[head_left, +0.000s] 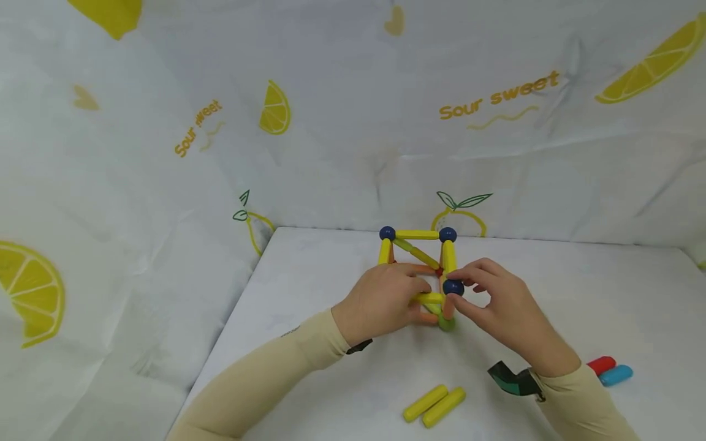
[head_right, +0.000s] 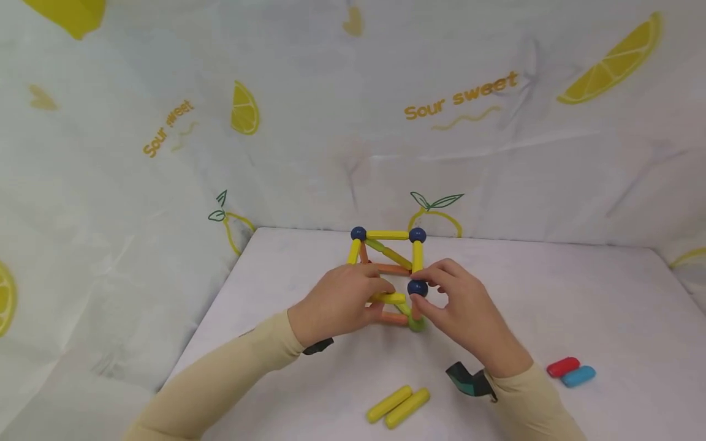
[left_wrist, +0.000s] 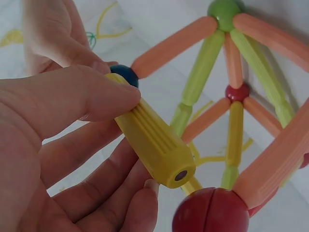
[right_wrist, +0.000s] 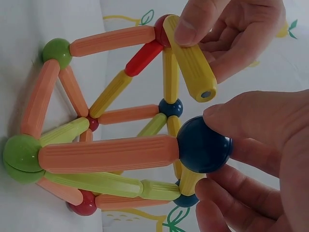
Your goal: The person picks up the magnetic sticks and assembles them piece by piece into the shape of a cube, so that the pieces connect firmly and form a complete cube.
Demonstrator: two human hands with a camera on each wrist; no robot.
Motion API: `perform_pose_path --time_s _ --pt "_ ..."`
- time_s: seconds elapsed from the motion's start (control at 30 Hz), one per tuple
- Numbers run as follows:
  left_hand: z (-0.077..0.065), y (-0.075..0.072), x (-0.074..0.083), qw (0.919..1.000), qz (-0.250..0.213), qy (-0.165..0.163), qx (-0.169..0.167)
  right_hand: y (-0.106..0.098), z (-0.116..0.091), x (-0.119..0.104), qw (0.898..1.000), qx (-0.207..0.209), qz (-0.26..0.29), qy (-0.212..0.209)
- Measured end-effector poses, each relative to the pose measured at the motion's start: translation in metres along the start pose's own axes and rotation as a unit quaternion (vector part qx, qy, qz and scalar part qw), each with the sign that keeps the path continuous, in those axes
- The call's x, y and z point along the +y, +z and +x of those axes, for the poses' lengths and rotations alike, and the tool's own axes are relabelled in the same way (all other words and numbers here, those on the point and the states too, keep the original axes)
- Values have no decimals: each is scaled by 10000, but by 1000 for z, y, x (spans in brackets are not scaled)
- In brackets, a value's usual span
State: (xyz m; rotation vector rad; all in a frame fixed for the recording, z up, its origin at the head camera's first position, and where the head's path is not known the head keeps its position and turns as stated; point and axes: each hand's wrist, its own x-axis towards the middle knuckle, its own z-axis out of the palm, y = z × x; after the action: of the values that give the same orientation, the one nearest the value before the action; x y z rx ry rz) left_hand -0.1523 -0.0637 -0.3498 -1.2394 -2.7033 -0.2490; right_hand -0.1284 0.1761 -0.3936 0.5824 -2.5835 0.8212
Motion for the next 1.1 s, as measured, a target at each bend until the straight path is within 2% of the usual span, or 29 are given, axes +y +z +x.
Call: perform_pose_path --time_s 0.37,0.87,0.97,1.1 --pt "3 5 -9 9996 175 -112 189 0 -1 -1 10000 8 24 -23" --pt "10 10 -10 9993 187 -144 288 1 1 -1 10000 1 -3 -43" --pt "6 8 -13 9995 22 -66 317 1 0 -1 10000 -8 -7 -16" --pt "-10 3 -22 9975 -321 -58 621 0 0 -1 10000 -52 -37 19"
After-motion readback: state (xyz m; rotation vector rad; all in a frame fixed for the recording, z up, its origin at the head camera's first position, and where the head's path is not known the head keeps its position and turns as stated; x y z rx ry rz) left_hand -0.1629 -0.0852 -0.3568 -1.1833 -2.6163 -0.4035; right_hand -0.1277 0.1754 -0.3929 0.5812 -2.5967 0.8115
